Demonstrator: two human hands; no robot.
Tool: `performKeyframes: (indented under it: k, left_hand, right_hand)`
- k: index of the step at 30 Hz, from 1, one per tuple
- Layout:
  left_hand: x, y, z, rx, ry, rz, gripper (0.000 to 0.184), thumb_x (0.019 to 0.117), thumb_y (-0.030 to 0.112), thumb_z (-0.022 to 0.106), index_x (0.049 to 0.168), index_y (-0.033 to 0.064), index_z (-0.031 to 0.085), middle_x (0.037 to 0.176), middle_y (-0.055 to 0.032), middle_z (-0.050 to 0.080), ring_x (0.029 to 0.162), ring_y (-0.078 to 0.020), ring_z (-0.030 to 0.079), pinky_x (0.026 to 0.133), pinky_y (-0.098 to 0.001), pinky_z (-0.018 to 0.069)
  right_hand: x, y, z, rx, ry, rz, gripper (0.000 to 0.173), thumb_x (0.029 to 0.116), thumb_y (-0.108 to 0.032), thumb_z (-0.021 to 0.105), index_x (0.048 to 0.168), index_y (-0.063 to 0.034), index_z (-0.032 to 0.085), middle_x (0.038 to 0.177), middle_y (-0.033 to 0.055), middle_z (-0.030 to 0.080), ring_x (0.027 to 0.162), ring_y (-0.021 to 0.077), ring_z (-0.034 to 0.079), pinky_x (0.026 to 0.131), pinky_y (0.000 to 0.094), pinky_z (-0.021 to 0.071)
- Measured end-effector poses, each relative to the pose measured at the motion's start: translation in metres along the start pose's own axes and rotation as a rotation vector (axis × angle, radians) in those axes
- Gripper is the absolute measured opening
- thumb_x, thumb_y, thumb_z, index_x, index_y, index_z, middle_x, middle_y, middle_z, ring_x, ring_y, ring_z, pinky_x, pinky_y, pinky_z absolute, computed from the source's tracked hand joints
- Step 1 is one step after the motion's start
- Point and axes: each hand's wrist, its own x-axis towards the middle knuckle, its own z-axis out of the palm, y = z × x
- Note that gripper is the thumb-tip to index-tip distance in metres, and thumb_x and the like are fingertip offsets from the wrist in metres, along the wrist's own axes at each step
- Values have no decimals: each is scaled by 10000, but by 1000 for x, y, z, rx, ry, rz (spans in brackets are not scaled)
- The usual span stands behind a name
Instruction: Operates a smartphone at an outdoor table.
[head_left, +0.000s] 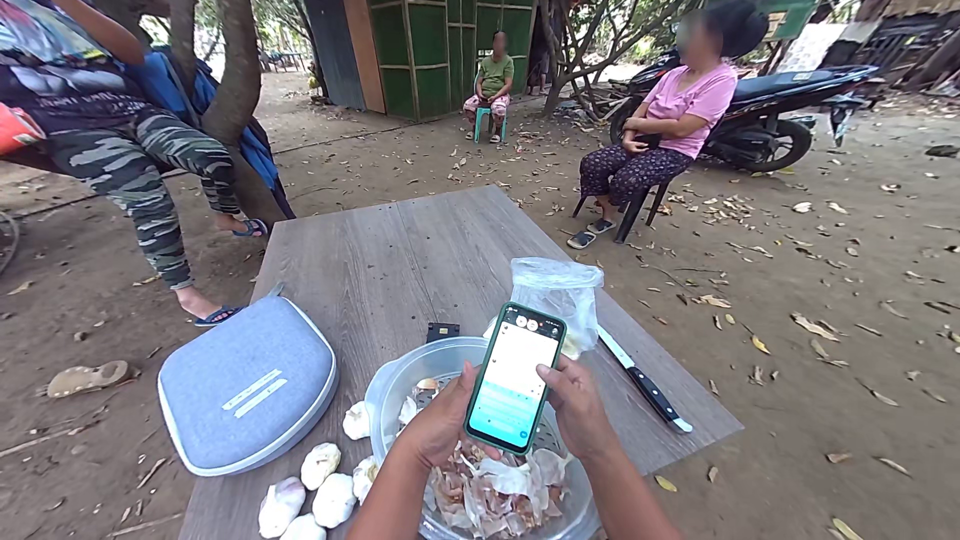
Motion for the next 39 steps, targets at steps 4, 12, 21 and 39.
performKeyframes:
  k: [4, 12, 21, 39]
  left_hand:
    - [0, 1, 0, -2, -2, -8, 651, 1026, 616, 312, 1409, 100, 412, 1203, -42, 709, 986, -190, 738, 683, -342, 639]
    - [1, 1, 0, -39, -11, 7, 793, 943, 740, 436, 1410, 99, 416, 1200, -47, 712, 985, -197, 739, 688, -348, 641]
    - [1, 0, -1, -59, -9, 21, 898, 855, 802, 525, 1406, 99, 437, 1204, -54, 715, 995, -207, 740, 704, -356, 643]
    - [1, -1, -1, -22, -10, 7, 864, 890, 777, 500, 1413, 92, 425, 1198, -42, 713, 998, -195, 736, 699, -350, 642]
  right_hand:
    - [0, 0, 1, 2, -7, 4, 266, 864, -85, 535, 1104, -15, 629, 923, 39, 753, 850, 104, 734, 796, 283, 612]
    - [0, 0, -1, 5, -42, 2, 326, 926, -159, 430, 1175, -28, 595, 973, 30, 752, 899, 96, 730, 839, 285, 604]
    - [1, 1, -1, 11, -86, 3, 373, 907, -151, 451, 1245, -30, 552, 1031, 30, 745, 950, 96, 723, 874, 282, 592]
    - [-1, -3, 5, 15, -21, 19, 247, 923, 1, 553, 1165, 13, 600, 958, 62, 760, 872, 119, 744, 825, 284, 620]
